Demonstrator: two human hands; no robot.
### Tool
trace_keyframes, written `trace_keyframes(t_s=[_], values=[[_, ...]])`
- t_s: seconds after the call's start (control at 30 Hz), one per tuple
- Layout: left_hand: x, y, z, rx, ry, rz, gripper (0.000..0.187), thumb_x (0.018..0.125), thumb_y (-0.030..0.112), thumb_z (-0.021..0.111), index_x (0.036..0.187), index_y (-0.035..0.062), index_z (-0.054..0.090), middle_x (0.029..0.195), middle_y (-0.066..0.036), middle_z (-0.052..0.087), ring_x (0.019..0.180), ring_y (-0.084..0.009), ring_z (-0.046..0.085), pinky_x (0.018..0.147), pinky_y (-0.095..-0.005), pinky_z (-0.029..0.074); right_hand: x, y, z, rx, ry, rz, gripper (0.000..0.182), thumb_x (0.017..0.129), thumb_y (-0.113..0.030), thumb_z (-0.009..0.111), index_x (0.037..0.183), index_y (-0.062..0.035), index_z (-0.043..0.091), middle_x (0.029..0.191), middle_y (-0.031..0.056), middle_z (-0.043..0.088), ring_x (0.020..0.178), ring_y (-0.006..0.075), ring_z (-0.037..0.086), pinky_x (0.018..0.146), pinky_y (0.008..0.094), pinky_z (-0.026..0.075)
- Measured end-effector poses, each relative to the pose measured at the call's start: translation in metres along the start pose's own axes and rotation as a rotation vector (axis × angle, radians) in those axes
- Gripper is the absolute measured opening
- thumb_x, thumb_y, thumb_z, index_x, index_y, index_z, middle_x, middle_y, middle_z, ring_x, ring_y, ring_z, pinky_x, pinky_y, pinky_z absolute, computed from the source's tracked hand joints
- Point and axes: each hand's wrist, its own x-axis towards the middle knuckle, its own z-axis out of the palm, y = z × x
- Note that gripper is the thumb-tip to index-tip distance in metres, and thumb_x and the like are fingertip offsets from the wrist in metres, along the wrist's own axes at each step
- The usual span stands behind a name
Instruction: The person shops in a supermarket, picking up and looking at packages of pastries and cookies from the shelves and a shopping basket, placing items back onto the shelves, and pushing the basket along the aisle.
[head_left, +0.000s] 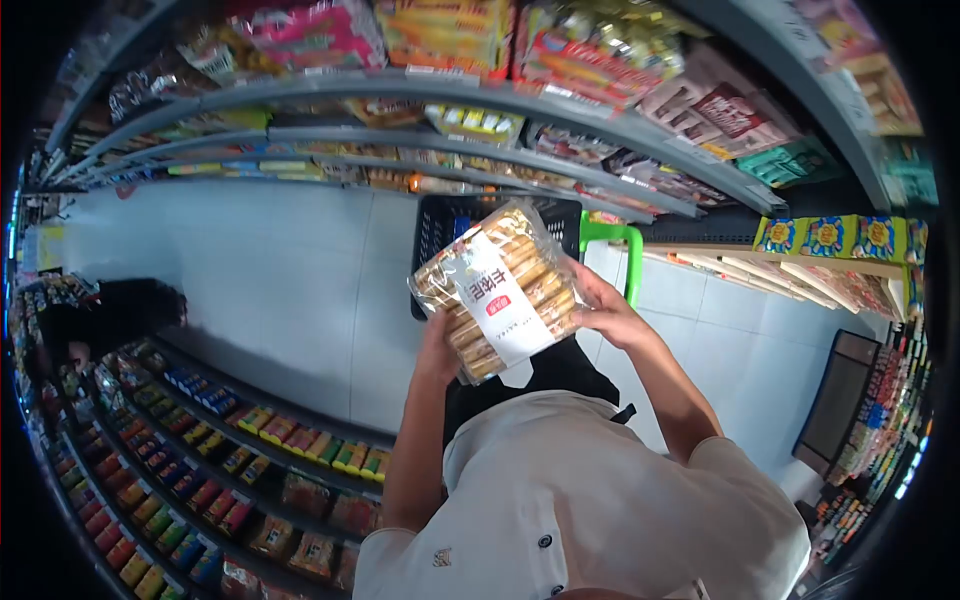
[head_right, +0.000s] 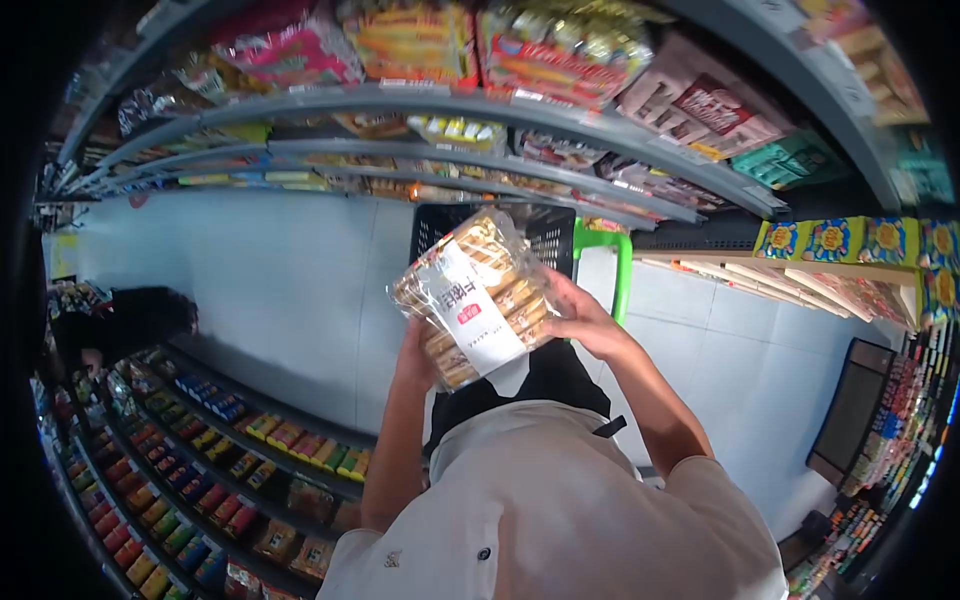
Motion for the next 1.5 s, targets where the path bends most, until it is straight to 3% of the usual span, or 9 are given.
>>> trace_keyframes(t_s=[0.1,0.13,0.23,0.33,0.57,0.7,0.93,1.1,1.5], values=[[-0.003,-0.005,0.028,-0.021,0.016,0.062,0.054,0.098,0.037,0.058,0.140,0.0075,0.044,0.132,-0.012,0.058,0.120,-0.0310,0.059,0.103,-0.0504,0.048,-0.020,-0.026,0.005,0.160,0.070,-0.085,0.096,0.084,-0.015,0.076,0.159,-0.0078,0.016,0.159,0.0150,0.029,0.147,0.0246,0.027,0.119,0.0370,0.023],[-0.006,-0.007,0.036,0.006,-0.022,0.059,0.054,0.098,0.037,0.058,0.140,0.0075,0.044,0.132,-0.012,0.058,0.120,-0.0310,0.059,0.103,-0.0504,0.048,-0.027,-0.027,0.004,0.200,0.095,-0.120,0.091,0.087,-0.015,0.073,0.159,-0.0117,0.018,0.156,0.0144,0.035,0.138,0.0241,0.043,0.112,0.0353,0.037],[-0.018,-0.016,0.055,-0.107,0.026,0.128,0.053,0.097,0.033,0.059,0.141,0.0076,0.043,0.133,-0.013,0.058,0.122,-0.0330,0.057,0.103,-0.0509,0.048,-0.043,-0.024,0.012,0.363,0.182,-0.195,0.090,0.089,-0.034,0.074,0.158,-0.0150,0.018,0.143,0.0091,0.050,0.120,0.0165,0.058,0.096,0.0293,0.052],[-0.025,-0.022,0.064,0.007,0.014,0.220,0.054,0.101,0.043,0.049,0.143,0.0103,0.041,0.137,-0.012,0.055,0.125,-0.0319,0.055,0.106,-0.0502,0.045,-0.039,0.010,0.024,0.650,0.300,-0.207,0.061,0.100,-0.019,0.059,0.153,-0.0103,0.029,0.138,0.0092,0.054,0.117,0.0161,0.060,0.098,0.0344,0.052],[-0.030,0.002,0.063,0.131,-0.085,0.267,0.057,0.100,0.038,0.054,0.144,0.0042,0.038,0.140,-0.014,0.051,0.124,-0.0306,0.056,0.107,-0.0492,0.044,-0.031,0.007,0.082,0.514,0.332,-0.057,0.036,0.095,-0.013,0.067,0.129,-0.0059,0.057,0.126,0.0054,0.065,0.115,0.0154,0.062,0.099,0.0346,0.051],[-0.028,0.027,0.037,0.058,-0.155,0.256,0.064,0.096,0.026,0.059,0.149,0.0081,0.029,0.142,-0.013,0.046,0.129,-0.0326,0.050,0.107,-0.0519,0.045,-0.010,0.003,0.102,0.408,0.372,-0.034,0.042,0.092,-0.015,0.071,0.130,-0.0062,0.057,0.123,0.0050,0.066,0.113,0.0145,0.063,0.095,0.0319,0.052],[-0.035,0.104,-0.019,0.237,-0.160,0.129,0.064,0.099,0.048,0.051,0.147,0.0081,0.036,0.144,-0.012,0.047,0.134,-0.0297,0.047,0.109,-0.0479,0.042,0.040,0.020,0.176,0.258,0.419,-0.126,0.043,0.089,-0.012,0.074,0.128,-0.0041,0.059,0.119,0.0050,0.068,0.109,0.0131,0.062,0.097,0.0309,0.048],[-0.053,0.137,-0.036,0.181,-0.112,0.070,0.065,0.101,0.056,0.040,0.152,0.0175,0.030,0.153,-0.006,0.039,0.140,-0.0285,0.039,0.114,-0.0483,0.035,0.037,0.024,0.210,0.249,0.439,-0.144,0.049,0.088,-0.007,0.074,0.132,-0.0027,0.053,0.123,0.0061,0.065,0.111,0.0142,0.061,0.099,0.0325,0.048],[-0.111,0.087,-0.049,-0.019,-0.012,0.206,0.067,0.099,0.061,0.042,0.152,0.0209,0.031,0.154,-0.002,0.039,0.139,-0.0247,0.040,0.116,-0.0453,0.033,0.053,0.079,0.232,-0.110,0.249,-0.143,0.089,0.073,-0.022,0.086,0.140,0.0053,0.034,0.130,0.0176,0.056,0.124,0.0247,0.053,0.108,0.0363,0.040]])
